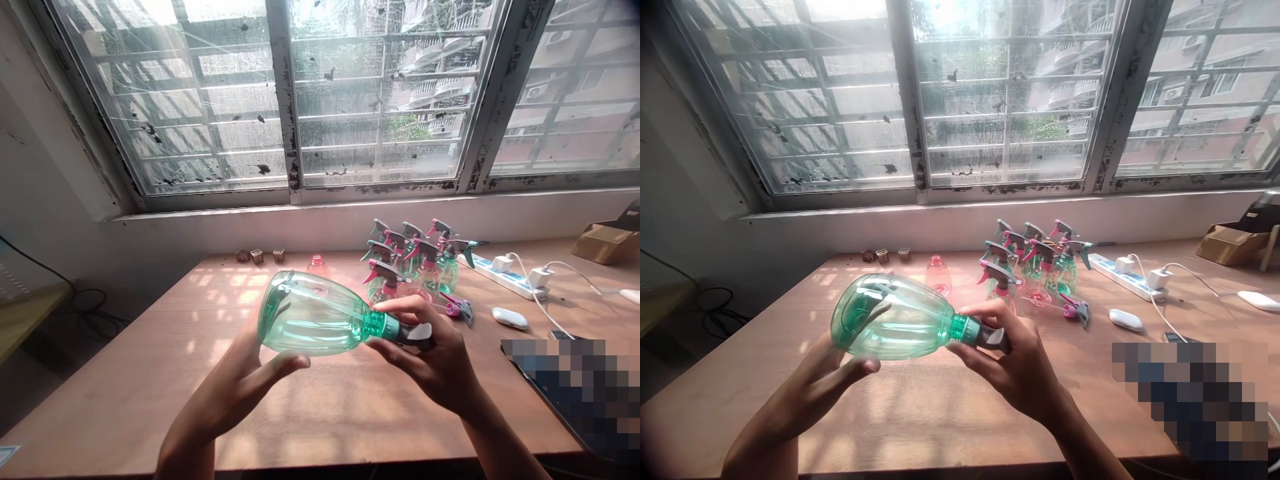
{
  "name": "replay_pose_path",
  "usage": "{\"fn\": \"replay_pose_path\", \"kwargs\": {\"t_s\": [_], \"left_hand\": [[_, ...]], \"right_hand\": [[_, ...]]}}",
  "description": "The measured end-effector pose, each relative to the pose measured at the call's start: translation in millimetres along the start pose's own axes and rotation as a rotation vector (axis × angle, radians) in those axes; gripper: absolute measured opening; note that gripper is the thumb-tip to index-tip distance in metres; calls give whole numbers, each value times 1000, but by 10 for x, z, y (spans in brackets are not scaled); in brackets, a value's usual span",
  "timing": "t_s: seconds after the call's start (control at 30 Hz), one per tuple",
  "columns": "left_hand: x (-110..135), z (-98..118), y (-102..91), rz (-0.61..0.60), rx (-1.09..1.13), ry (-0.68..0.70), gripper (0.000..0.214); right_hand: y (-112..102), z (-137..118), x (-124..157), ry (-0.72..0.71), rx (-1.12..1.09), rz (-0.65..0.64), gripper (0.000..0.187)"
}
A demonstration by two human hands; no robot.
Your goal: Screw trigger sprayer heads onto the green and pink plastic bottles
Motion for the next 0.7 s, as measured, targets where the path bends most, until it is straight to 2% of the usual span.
{"fn": "replay_pose_path", "kwargs": {"t_s": [0.07, 0.13, 0.23, 0.33, 0.4, 0.5, 0.6, 0.7], "left_hand": [[9, -1, -14, 40, -50, 30, 91], [22, -8, -22, 81, -100, 36, 105], [37, -3, -10, 105, -138, 38, 104], [50, 21, 9, 107, -165, 66, 99], [58, 42, 14, 104, -170, 95, 109], [57, 60, 10, 103, -125, 102, 122], [25, 61, 9, 115, -32, 50, 104], [-16, 65, 24, 94, 51, 11, 73]], "right_hand": [[-10, 18, -21, 86, -56, -4, 27], [0, 64, -39, 242, -178, -49, 28], [46, 145, -39, 490, -353, -169, 31], [61, 179, -34, 577, -403, -206, 33], [49, 164, -36, 537, -379, -172, 31], [9, 94, -38, 354, -235, -85, 28], [-15, 7, -21, 96, -36, -24, 24], [4, -20, 13, -44, 35, -29, 25]]}}
Point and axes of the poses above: each hand's wrist, its own x-axis away from the middle knuckle, its own y-axis out of the palm, z = x × y, the point moved 4 cm from there along -x, towards the middle knuckle, and after that the axes turned 12 degrees about z, right-handed, at the moved point
